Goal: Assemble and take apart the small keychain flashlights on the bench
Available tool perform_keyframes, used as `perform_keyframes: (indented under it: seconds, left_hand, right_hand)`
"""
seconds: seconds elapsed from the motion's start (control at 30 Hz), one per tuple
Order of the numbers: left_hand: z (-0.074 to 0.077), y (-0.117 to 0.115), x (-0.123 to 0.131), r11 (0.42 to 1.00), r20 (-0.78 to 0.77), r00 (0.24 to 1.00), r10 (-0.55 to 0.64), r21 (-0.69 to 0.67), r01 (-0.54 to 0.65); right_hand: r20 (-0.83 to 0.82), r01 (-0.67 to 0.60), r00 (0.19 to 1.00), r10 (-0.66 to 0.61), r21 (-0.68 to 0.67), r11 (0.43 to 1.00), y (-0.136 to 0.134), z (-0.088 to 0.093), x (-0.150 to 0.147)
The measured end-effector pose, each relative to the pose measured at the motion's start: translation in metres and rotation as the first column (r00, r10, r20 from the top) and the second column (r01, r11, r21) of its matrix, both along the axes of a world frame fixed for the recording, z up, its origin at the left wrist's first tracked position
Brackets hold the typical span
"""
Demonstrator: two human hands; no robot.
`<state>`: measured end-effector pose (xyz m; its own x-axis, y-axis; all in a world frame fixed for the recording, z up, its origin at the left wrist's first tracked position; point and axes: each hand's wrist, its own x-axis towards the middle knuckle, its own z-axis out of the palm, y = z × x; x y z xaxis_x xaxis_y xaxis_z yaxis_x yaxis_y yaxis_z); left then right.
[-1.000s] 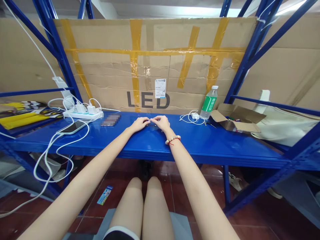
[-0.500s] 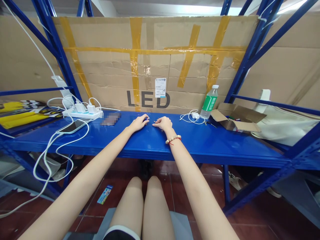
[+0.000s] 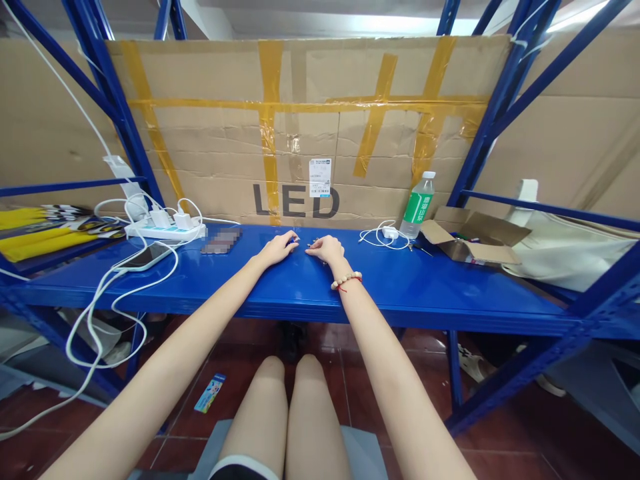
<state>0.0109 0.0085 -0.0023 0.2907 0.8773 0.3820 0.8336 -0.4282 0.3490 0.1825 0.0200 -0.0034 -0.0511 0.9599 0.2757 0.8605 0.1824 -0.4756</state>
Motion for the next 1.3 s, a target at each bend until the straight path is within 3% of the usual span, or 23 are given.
perform_keyframes:
  seconds: [0.57, 0.83, 1.3]
  left_hand:
    - [0.0002, -0.0033, 0.0008, 0.999, -0.027, 1.0, -0.011, 0.04, 0.012]
    - [0.0001, -0.0012, 0.0032, 0.999, -0.044, 0.999, -0.022, 0.04, 0.024]
    - [0.0006, -0.0012, 0.0016, 1.0, -0.049, 0.999, -0.001, 0.029, 0.003]
  right_hand:
    - [0.017, 0.007, 1.0, -0.006, -0.055, 0.998, -0.0034, 0.0027, -0.0015]
    - [0.053, 0.026, 0.998, -0.026, 0.003, 1.0, -0.0017, 0.0029, -0.0005]
    - [0.072, 0.048, 0.996, -0.047, -0.012, 0.999, -0.0064, 0.0061, -0.0014]
